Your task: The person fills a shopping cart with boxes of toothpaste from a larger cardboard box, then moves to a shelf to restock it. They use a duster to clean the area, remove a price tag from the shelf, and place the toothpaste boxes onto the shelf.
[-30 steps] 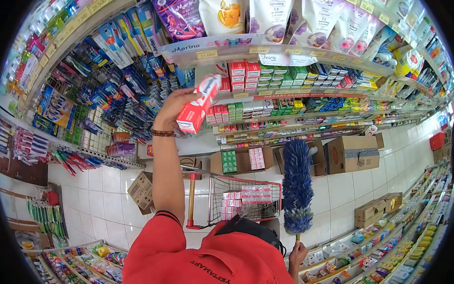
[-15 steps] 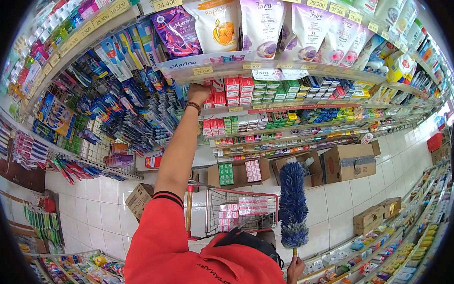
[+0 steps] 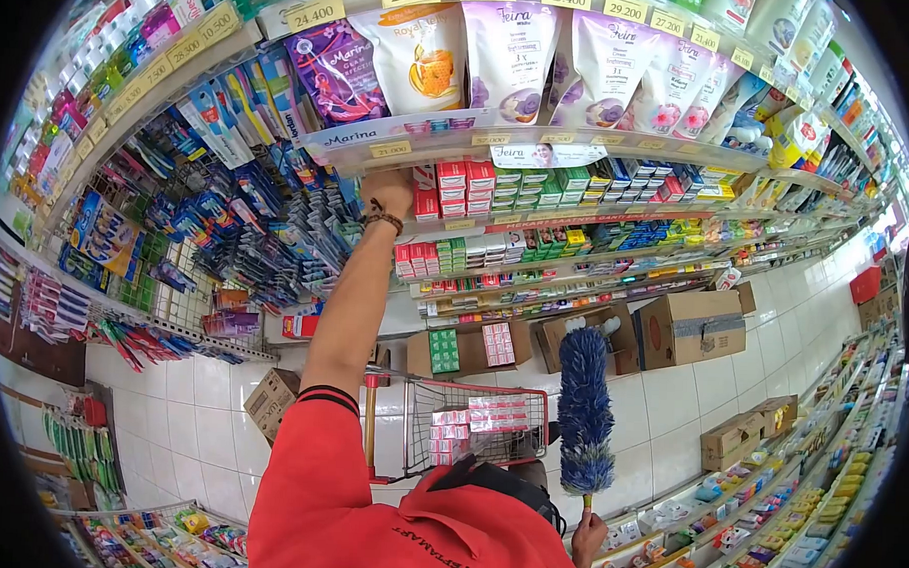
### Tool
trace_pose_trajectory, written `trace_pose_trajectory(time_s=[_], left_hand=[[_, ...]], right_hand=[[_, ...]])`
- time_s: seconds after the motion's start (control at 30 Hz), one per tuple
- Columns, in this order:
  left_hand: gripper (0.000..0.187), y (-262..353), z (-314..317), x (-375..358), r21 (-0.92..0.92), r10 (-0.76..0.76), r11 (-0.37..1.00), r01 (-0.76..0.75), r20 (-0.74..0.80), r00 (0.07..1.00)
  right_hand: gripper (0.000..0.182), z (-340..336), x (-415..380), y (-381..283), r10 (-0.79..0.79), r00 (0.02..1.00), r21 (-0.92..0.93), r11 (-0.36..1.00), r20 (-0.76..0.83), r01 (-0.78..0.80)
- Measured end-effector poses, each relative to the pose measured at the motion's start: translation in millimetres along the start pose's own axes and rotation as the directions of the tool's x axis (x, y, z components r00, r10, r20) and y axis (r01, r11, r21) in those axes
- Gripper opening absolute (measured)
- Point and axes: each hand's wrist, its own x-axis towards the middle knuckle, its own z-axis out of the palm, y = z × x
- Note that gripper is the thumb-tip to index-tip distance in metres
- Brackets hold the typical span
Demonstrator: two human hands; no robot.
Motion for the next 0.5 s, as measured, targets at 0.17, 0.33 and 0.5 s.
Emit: trace_pose_trajectory(time_s=[0.17, 0.33, 0.5], left_hand=[[0.043, -8.7, 20.9, -5.5, 0.151, -0.163, 0.966, 0.21, -0.273, 0.948], [0.044, -38.2, 21.7, 14.3, -0.038, -0.178, 0.982, 0.187, 0.179, 0.968], [0.039, -15.4, 38.1, -4.1, -0.292, 0.011, 0.956, 0.032, 0.145, 0.989]], right_hand=[[0.05, -7.5, -1.1, -5.6, 0.001, 1.0, -0.024, 1.0, 0.021, -0.001], [0.05, -6.6, -3.3, 1.8, 0.035, 0.998, -0.029, 0.999, 0.043, -0.034], [0.05, -7.7, 6.2, 8.9, 0.036, 0.998, -0.104, 0.994, 0.044, -0.031]])
